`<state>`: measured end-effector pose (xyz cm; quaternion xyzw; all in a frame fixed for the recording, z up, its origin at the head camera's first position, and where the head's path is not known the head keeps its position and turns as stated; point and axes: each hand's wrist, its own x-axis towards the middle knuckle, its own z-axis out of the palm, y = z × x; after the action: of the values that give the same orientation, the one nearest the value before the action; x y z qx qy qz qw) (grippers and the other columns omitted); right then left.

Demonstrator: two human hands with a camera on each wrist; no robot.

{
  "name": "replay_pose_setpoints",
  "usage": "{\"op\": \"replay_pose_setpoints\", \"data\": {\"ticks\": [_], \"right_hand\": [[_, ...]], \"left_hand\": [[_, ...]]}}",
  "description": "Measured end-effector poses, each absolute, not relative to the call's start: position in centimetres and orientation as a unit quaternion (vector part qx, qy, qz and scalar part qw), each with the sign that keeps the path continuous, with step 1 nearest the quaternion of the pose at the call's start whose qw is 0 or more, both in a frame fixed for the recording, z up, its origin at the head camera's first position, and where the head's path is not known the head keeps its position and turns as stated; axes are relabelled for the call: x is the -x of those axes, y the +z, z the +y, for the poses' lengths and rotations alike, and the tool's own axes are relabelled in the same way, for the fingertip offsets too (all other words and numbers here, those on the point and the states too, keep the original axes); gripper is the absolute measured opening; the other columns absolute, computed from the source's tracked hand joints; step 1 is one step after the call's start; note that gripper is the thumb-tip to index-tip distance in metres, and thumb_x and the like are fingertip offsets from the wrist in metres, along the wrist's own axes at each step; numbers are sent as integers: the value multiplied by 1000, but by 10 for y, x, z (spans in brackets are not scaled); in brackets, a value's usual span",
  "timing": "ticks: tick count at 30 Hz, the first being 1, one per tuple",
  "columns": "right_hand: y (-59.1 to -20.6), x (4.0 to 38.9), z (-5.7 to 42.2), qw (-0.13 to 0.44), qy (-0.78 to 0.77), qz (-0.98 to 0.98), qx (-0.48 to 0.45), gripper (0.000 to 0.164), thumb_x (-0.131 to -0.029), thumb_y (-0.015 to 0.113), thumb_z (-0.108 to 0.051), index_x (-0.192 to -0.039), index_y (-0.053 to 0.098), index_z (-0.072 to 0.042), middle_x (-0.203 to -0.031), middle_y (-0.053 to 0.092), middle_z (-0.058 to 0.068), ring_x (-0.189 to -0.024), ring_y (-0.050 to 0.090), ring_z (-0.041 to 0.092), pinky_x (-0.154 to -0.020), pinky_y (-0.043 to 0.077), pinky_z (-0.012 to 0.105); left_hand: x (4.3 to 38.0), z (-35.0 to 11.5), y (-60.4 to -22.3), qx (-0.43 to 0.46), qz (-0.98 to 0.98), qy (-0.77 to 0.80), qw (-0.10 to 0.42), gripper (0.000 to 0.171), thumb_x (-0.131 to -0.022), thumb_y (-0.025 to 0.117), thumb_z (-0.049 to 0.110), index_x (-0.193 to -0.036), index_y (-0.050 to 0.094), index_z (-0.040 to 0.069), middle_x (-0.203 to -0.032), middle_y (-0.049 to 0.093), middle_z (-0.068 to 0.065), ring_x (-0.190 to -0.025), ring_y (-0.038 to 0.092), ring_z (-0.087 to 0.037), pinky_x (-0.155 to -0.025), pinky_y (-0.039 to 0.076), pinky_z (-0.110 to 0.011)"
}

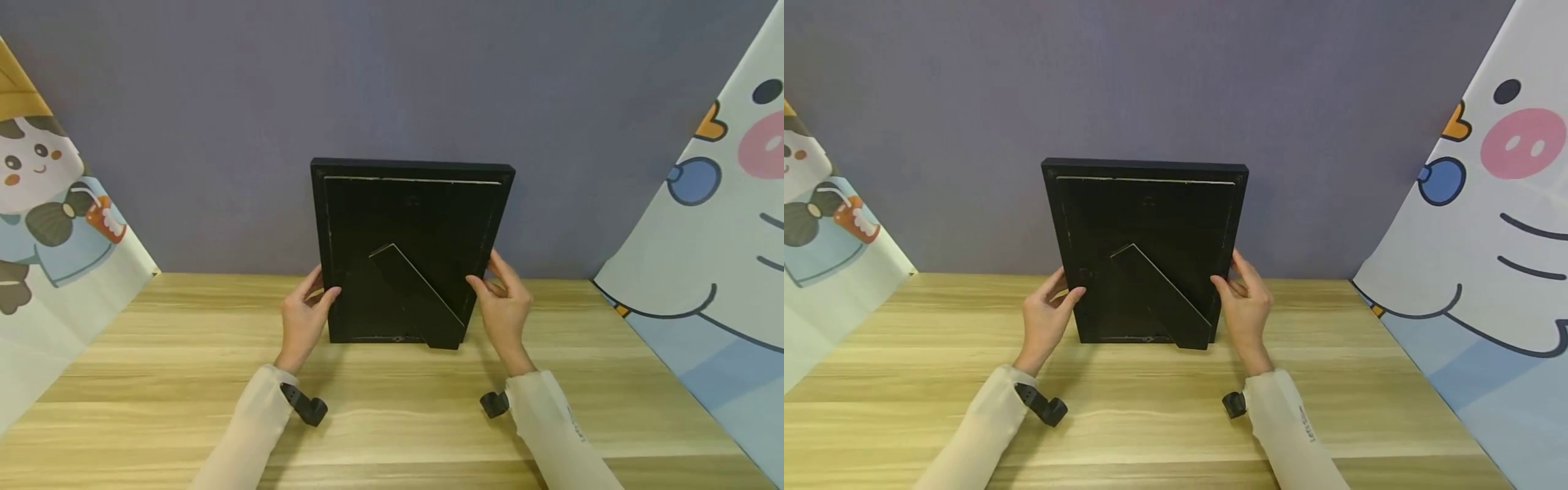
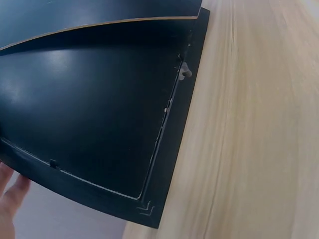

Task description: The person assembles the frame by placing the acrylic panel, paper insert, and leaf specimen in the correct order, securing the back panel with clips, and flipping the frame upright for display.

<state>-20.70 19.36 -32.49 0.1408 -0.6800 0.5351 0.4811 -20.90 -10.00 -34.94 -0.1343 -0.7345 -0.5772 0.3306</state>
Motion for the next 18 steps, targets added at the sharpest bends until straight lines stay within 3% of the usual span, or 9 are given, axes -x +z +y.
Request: {"op": "replay_pose_setpoints", "data": {"ticks": [3, 7, 12, 15, 18], "right_hand": [[-324, 202, 193, 494, 512, -688, -142, 42, -72, 75, 13, -112, 61, 11, -103, 60, 20, -94, 58, 1, -75, 52, 9], [-324, 192, 189, 491, 455, -722, -176, 24, -78, 70, 11, -100, 62, 9, -90, 58, 17, -82, 56, 12, -71, 50, 11], [-329, 182, 183, 371, 378, -813, -243, 24, -83, 69, 3, -107, 68, 2, -88, 67, 12, -76, 64, 21, -65, 54, 21], [-333, 175, 181, 306, 366, -842, -250, 20, -83, 70, 0, -103, 70, 2, -85, 69, 11, -68, 64, 18, -60, 55, 25], [-334, 169, 181, 277, 380, -847, -249, 14, -82, 70, 1, -95, 73, 3, -79, 70, 10, -58, 56, 8, -53, 50, 22]], "left_hand": [[210, -102, -349, 146, -749, -562, 320, 47, -84, 70, 7, -128, 57, -3, -110, 66, -22, -100, 65, -34, -78, 58, -27], [210, -102, -347, 159, -760, -544, 318, 43, -86, 69, 7, -125, 57, -8, -107, 64, -23, -100, 63, -35, -79, 58, -39], [206, -104, -344, 138, -777, -530, 309, 40, -85, 70, 7, -120, 57, -9, -107, 62, -23, -101, 63, -34, -80, 57, -41], [203, -104, -342, 136, -784, -526, 301, 41, -84, 71, 6, -119, 56, -8, -107, 62, -23, -101, 63, -34, -80, 57, -42], [201, -104, -341, 144, -783, -526, 300, 41, -83, 72, 4, -119, 56, -9, -105, 63, -24, -101, 63, -35, -80, 57, -41]]}}
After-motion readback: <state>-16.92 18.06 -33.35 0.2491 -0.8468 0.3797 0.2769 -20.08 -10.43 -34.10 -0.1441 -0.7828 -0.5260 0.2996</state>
